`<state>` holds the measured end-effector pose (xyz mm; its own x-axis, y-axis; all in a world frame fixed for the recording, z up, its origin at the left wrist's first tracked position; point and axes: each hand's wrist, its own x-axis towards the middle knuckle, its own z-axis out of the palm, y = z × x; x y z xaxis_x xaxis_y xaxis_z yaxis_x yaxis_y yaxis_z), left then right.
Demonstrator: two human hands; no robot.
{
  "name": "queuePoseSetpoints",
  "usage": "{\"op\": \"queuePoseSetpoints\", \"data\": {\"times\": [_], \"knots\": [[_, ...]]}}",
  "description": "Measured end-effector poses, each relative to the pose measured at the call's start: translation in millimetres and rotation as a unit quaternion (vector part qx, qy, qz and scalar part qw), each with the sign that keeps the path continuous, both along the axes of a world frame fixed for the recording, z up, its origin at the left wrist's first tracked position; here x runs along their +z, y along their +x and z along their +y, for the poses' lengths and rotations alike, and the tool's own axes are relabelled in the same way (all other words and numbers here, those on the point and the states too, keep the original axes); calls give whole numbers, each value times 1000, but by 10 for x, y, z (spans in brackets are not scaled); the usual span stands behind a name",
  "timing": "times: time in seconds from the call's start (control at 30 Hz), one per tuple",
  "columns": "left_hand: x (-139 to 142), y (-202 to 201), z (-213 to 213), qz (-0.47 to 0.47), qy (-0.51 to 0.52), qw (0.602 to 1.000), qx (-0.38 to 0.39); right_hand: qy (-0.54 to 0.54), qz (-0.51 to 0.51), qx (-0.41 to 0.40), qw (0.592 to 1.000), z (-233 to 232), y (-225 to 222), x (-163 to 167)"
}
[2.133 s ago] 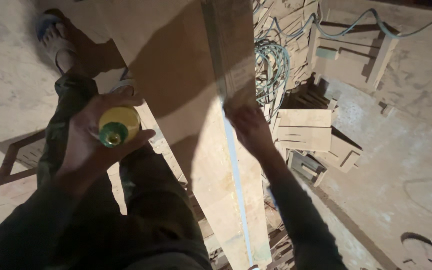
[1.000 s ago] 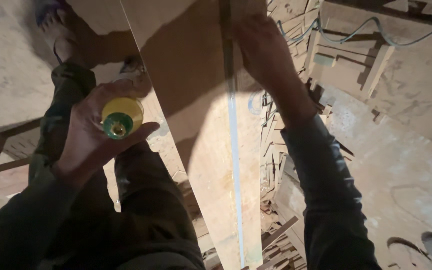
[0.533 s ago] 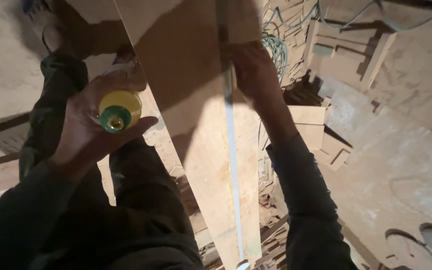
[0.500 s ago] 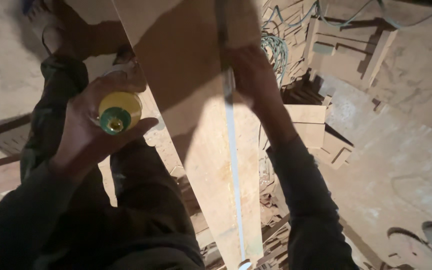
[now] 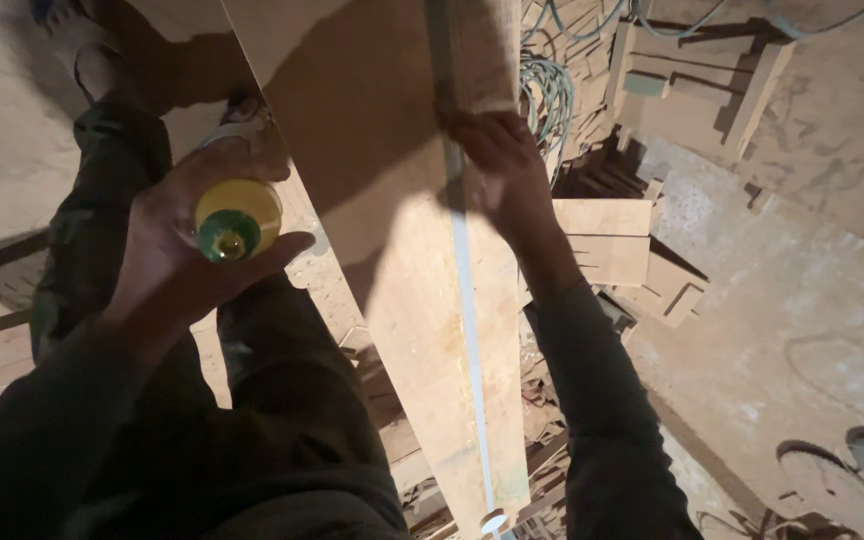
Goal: The person holds a yellow glue bottle and squeezes glue along a groove on a wooden board, working along its length. They then pick up a thin wooden strip, position it over the glued groove, and press it into place before stepping away from the workbench.
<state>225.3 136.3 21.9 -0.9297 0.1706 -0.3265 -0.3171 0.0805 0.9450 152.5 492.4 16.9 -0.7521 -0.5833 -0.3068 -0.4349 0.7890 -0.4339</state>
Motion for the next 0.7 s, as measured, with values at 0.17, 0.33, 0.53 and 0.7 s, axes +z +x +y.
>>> {"op": "queuePoseSetpoints", "data": {"times": [0.17, 0.33, 0.53, 0.7], "knots": [[35, 6, -97, -17, -9, 1000, 4, 57, -27, -9, 998, 161, 486, 172], [12, 14, -165, 3, -15, 1000, 7, 20, -63, -70, 995, 275, 420, 368], [-39, -38, -165, 21, -4, 1000, 11, -79, 134, 37, 987, -167, -959, -206], [-16, -7, -188, 21, -9, 999, 24, -44, 112, 14, 993, -155, -1228, -731]]}}
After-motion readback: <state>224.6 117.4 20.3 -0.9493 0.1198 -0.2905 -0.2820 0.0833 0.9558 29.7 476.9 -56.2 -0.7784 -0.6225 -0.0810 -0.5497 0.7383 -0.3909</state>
